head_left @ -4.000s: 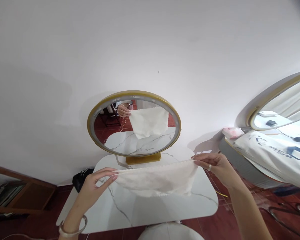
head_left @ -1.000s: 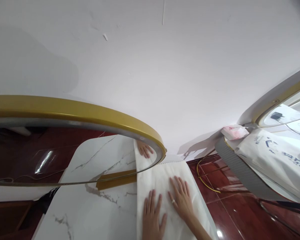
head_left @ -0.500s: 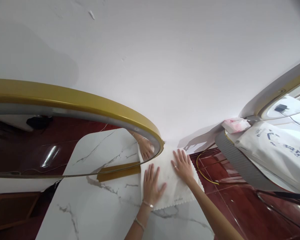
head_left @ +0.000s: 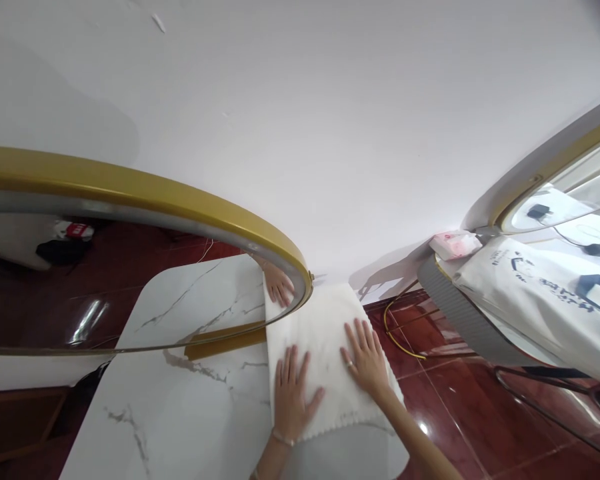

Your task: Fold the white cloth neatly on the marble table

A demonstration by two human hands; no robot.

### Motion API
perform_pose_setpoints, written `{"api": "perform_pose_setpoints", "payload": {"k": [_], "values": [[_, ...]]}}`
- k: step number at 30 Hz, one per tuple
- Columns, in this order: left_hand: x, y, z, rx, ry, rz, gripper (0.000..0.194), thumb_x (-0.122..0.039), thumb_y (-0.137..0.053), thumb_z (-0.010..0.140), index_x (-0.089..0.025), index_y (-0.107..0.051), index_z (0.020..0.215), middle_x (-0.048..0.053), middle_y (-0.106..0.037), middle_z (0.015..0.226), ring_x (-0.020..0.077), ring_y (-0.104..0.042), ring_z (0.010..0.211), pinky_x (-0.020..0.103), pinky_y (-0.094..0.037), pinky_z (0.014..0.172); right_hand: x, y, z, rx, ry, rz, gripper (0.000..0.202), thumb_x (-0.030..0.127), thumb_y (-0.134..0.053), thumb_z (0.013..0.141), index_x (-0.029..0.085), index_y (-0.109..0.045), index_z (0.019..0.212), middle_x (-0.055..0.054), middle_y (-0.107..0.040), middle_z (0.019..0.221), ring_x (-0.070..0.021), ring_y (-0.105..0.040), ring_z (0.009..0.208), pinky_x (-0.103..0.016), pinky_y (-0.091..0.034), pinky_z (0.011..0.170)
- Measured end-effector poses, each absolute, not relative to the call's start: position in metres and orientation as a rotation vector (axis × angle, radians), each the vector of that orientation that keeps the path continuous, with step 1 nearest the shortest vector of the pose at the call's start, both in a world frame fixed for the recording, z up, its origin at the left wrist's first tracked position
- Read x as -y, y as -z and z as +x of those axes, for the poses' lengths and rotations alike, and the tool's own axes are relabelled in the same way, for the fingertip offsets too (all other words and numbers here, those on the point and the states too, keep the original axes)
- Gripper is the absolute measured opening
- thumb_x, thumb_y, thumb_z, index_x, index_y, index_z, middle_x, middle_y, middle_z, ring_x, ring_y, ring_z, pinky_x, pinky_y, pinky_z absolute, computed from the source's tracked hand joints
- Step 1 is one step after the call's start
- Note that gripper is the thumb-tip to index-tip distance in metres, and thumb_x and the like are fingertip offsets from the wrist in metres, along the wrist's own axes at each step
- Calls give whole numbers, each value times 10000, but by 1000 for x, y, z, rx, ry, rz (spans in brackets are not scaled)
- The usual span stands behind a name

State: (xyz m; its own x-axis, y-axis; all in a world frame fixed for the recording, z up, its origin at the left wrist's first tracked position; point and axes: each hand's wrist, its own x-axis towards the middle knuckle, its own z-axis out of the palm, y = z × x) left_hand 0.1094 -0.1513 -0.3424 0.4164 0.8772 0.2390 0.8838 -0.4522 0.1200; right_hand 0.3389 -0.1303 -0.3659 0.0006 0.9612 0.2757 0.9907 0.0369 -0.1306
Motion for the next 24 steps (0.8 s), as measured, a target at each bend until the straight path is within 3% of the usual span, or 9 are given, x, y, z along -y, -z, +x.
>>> {"api": "perform_pose_setpoints", "payload": {"k": [4, 8, 16, 20, 24], "values": [[97, 344, 130, 1685, 483, -2594, 693, -488, -543, 866, -211, -334, 1465, 137, -278, 1548, 302, -240, 1433, 493, -245, 1132, 68, 367, 355, 2050, 98, -2026, 579, 435, -326, 968, 225, -247, 1502, -90, -250, 1558, -276, -183, 1443, -447, -270, 1122], [82, 348, 141, 1720, 522, -2580, 689, -491, -546, 865, -202, -346, 1458, 146, -269, 1550, 313, -228, 1436, 506, -239, 1135, 57, 367, 362, 2037, 80, -2041, 571, 439, -289, 981, 203, -257, 1499, -95, -249, 1558, -264, -197, 1439, -429, -289, 1114], [171, 341, 122, 1659, 450, -2620, 744, -526, -516, 873, -224, -249, 1498, 114, -250, 1562, 297, -242, 1432, 480, -224, 1139, 178, 364, 353, 2086, 115, -1952, 664, 454, -320, 967, 220, -61, 1531, -72, -119, 1592, -296, -115, 1455, -463, -268, 1124], [229, 340, 102, 1665, 394, -2584, 719, -510, -520, 872, -240, -273, 1491, 94, -280, 1553, 298, -266, 1422, 462, -227, 1137, 239, 365, 335, 2101, 105, -1919, 692, 476, -358, 939, 231, -95, 1530, -95, -118, 1590, -335, -160, 1442, -507, -271, 1106], [249, 343, 87, 1704, 356, -2522, 720, -521, -523, 864, -249, -284, 1487, 89, -294, 1548, 290, -297, 1409, 446, -252, 1122, 247, 367, 319, 2124, 79, -1873, 693, 452, -390, 931, 250, -106, 1529, -94, -115, 1591, -346, -161, 1439, -512, -285, 1096]]}}
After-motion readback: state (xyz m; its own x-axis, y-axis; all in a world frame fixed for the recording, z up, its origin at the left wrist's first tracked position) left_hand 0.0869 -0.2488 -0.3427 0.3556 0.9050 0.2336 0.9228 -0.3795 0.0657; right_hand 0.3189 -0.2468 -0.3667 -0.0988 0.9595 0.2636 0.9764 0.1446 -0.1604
